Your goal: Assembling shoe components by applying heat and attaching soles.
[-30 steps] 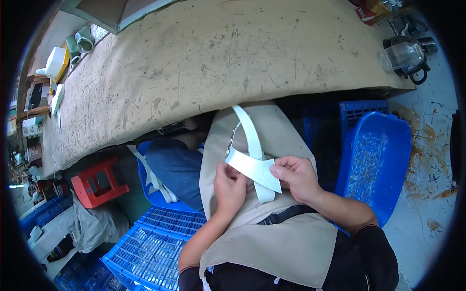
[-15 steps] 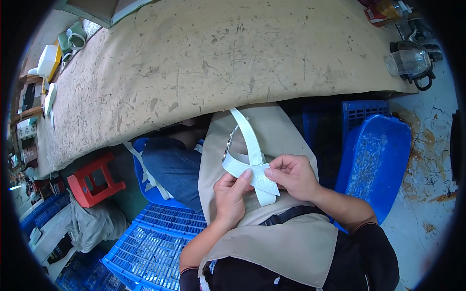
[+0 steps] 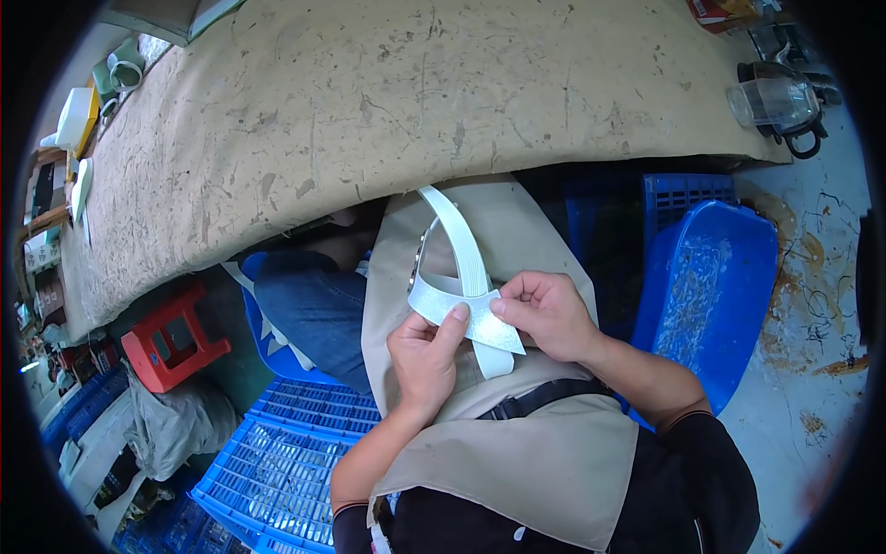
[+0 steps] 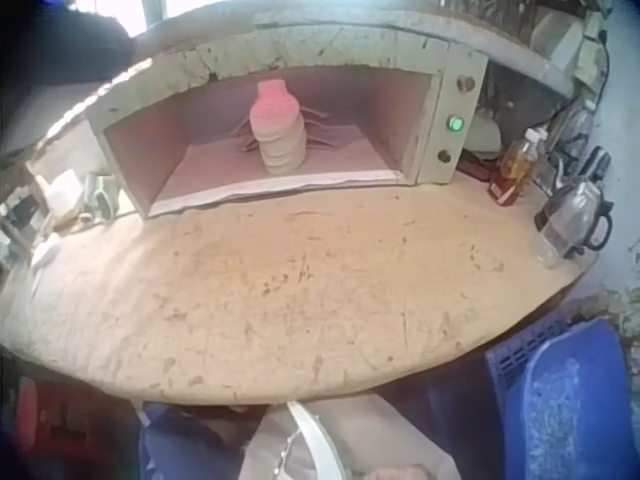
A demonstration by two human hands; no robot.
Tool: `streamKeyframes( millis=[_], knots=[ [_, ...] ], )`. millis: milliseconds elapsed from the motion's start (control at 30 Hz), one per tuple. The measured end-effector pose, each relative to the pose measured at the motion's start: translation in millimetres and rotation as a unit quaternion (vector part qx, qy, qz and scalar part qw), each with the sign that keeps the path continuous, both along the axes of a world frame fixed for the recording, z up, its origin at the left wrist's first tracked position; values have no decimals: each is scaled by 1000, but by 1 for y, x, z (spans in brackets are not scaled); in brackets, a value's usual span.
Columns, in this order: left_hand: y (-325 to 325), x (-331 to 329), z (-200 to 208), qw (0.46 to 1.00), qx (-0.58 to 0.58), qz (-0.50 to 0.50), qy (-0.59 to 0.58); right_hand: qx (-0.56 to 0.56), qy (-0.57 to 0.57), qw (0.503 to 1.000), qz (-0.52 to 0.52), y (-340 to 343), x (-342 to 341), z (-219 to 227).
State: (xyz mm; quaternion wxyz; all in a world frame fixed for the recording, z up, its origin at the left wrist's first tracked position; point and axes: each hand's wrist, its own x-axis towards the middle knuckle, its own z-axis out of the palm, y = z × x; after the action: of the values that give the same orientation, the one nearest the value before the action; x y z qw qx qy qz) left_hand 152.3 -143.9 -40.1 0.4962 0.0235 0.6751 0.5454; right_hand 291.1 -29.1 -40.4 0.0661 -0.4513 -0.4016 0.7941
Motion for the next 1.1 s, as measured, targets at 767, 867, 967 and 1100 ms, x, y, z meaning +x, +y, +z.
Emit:
streamKeyframes(
  millis=[767, 867, 967, 1100],
  knots=[
    [-20, 10, -10, 997, 19, -56, -54, -18, 26, 983, 178, -4, 41, -7],
    [-24, 13, -16, 997, 19, -46, -63, -17, 36, 978, 203, 3, 39, -12],
    [-27, 14, -26, 993, 23, -9, -116, -62, 44, 956, 285, 19, 35, -25],
    [-29, 12, -31, 989, 27, 6, -146, -54, 57, 936, 343, 29, 29, -33]
  ],
)
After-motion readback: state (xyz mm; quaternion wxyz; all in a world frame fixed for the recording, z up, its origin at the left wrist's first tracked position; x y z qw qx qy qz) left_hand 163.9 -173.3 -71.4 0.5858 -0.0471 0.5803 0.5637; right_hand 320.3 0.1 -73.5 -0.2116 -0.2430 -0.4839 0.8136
